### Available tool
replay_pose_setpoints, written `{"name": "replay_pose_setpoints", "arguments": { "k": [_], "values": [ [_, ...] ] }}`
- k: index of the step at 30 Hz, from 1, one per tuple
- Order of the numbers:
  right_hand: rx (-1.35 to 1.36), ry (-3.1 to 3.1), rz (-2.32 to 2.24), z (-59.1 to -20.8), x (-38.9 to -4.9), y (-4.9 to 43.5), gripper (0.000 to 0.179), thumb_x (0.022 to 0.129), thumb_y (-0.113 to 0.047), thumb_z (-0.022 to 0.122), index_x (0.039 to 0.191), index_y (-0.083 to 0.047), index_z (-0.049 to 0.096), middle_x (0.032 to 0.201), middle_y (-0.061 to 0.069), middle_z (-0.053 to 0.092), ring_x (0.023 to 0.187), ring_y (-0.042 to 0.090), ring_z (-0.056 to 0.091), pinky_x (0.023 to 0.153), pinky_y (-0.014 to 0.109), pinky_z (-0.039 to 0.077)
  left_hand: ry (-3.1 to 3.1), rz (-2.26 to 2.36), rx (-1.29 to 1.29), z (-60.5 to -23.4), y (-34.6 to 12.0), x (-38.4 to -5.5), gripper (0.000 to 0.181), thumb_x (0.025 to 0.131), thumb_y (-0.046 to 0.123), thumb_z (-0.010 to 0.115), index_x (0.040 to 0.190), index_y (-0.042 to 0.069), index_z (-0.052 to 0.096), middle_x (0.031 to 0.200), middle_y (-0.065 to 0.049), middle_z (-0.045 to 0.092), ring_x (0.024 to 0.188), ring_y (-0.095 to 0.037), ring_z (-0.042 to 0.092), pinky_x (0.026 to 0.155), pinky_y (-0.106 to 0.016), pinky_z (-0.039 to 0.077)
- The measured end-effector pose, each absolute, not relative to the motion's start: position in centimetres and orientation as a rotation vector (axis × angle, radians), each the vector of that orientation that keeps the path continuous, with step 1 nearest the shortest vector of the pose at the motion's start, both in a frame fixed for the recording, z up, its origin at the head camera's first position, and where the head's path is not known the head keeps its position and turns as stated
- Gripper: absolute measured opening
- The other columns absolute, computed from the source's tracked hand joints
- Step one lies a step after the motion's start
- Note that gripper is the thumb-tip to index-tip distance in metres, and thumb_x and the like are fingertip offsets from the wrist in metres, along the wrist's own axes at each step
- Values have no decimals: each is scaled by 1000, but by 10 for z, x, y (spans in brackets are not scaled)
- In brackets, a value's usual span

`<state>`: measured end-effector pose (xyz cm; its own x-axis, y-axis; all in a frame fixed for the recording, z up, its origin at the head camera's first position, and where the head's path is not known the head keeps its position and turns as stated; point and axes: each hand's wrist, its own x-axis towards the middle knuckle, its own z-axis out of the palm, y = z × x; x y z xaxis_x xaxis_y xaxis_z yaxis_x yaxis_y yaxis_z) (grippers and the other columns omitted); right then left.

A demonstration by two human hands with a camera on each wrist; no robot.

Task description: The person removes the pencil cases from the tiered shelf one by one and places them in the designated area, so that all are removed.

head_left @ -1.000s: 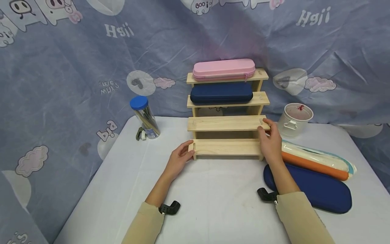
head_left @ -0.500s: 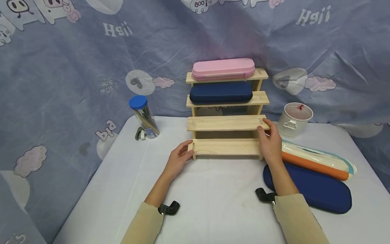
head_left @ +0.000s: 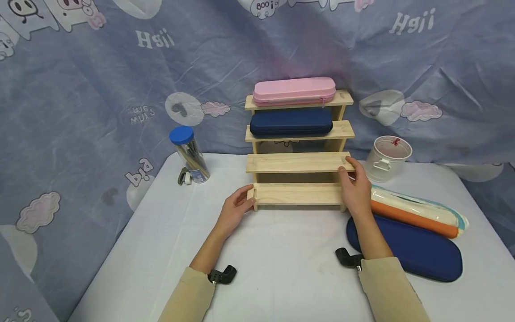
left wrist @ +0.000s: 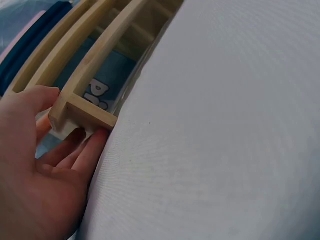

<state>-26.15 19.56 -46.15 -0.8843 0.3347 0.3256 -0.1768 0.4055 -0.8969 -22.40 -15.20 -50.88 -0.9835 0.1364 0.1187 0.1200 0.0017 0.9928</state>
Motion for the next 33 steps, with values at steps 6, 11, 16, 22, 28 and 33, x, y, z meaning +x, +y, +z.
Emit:
{"name": "replay_pose_setpoints", "arguments": {
  "k": [6, 11, 16, 22, 28, 33],
  "values": [
    [-132, -2216, 1481, -461, -262, 193, 44, 95, -43, 56, 137, -27, 54, 132, 2, 56, 109, 17, 57, 94, 32, 49, 2325, 2222, 238, -501, -151, -224, 33, 91, 15, 68, 123, 14, 64, 128, -5, 57, 103, -24, 64, 80, -37, 57],
    [-149, -2203, 1463, -461, -261, 196, 44, 95, -44, 56, 136, -27, 55, 130, 1, 57, 108, 16, 57, 94, 33, 49, 2602, 2002, 198, -497, -145, -227, 31, 90, 29, 69, 120, 21, 66, 125, 4, 58, 106, -17, 61, 83, -33, 55],
    [-146, -2199, 1462, -463, -260, 198, 43, 95, -43, 57, 135, -28, 56, 129, 1, 57, 106, 16, 58, 91, 28, 49, 2745, 1897, 235, -488, -141, -228, 37, 89, 30, 69, 124, 18, 63, 128, 4, 54, 111, -20, 58, 85, -35, 53],
    [-129, -2189, 1507, -464, -260, 197, 43, 95, -41, 58, 136, -27, 56, 129, 2, 58, 106, 17, 58, 89, 24, 49, 2768, 1957, 262, -474, -143, -229, 36, 89, 22, 69, 124, 18, 62, 126, 5, 54, 115, -27, 56, 87, -35, 53],
    [-133, -2183, 1516, -462, -260, 196, 43, 95, -41, 58, 135, -26, 56, 128, 2, 58, 106, 16, 58, 90, 26, 49, 2812, 2000, 305, -450, -148, -235, 37, 91, 24, 68, 126, 17, 60, 127, 3, 54, 117, -27, 54, 86, -36, 53],
    [-137, -2182, 1518, -462, -261, 197, 43, 95, -40, 58, 135, -27, 56, 128, 3, 58, 105, 16, 58, 89, 25, 49, 2850, 2020, 343, -431, -152, -244, 39, 91, 25, 68, 128, 17, 59, 127, 5, 54, 117, -26, 55, 86, -36, 52]
  ]
}}
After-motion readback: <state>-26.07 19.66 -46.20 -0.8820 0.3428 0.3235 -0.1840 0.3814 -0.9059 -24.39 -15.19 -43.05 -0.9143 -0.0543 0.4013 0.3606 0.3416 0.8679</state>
